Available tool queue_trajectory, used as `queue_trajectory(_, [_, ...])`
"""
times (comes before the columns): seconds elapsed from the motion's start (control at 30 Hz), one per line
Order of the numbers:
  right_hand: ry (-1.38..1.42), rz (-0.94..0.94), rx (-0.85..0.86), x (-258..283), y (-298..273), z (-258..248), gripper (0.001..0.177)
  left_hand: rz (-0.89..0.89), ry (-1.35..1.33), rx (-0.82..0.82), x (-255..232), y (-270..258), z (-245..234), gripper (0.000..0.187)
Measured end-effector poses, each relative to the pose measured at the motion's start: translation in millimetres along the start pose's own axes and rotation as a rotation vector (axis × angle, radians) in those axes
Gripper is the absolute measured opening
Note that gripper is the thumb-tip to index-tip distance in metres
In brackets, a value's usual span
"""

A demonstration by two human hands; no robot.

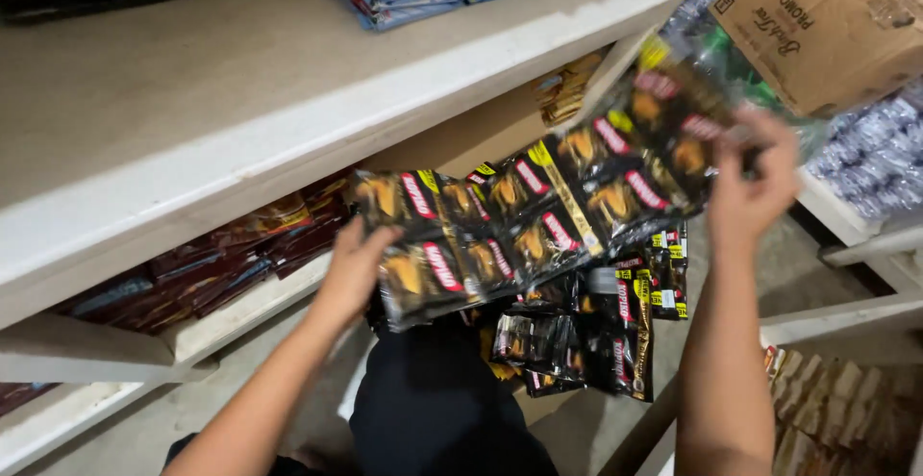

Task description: Organizing and stocking coffee sachets on the bottom shelves of a grocery store.

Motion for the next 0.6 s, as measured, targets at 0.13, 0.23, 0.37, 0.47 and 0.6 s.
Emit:
queue_trajectory(0.13, [-0.052, -0.058, 0.272, -17, -54, 46, 0.027, -0.033, -0.241, -0.033, 2, 1, -14, 0.026])
queue_trajectory(0.23, [-0.016, 0.012, 0.321, -33, -85, 63, 0.035, -0.057, -0.189, -0.065, -1, -2, -20, 0.033])
queue_trajectory(0.37, [0.12, 0.19, 0.14, -27, -81, 48, 0.029, -0.078, -0.239, -0.052, -3, -9, -25, 0.033])
queue_trajectory(0.47, [0.341, 0.429, -0.083, -44, -99, 40, 0.028, -0.045, -0.307, -0.033, -41, -22, -5, 0.039])
queue_trajectory(0.6, [0.556, 0.752, -0.315, -114, -162, 65, 0.029, 0.008, -0.38, -0.023, -103, -22, 49, 0.052])
Point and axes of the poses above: each hand's wrist, its own y-axis towards the middle knuckle, its own z-axis out of the palm, x = y × z, the point moved 7 cm from there along y, towards the middle knuckle, and after that the axes turned 13 degrees about x, right-handed, at the moved point
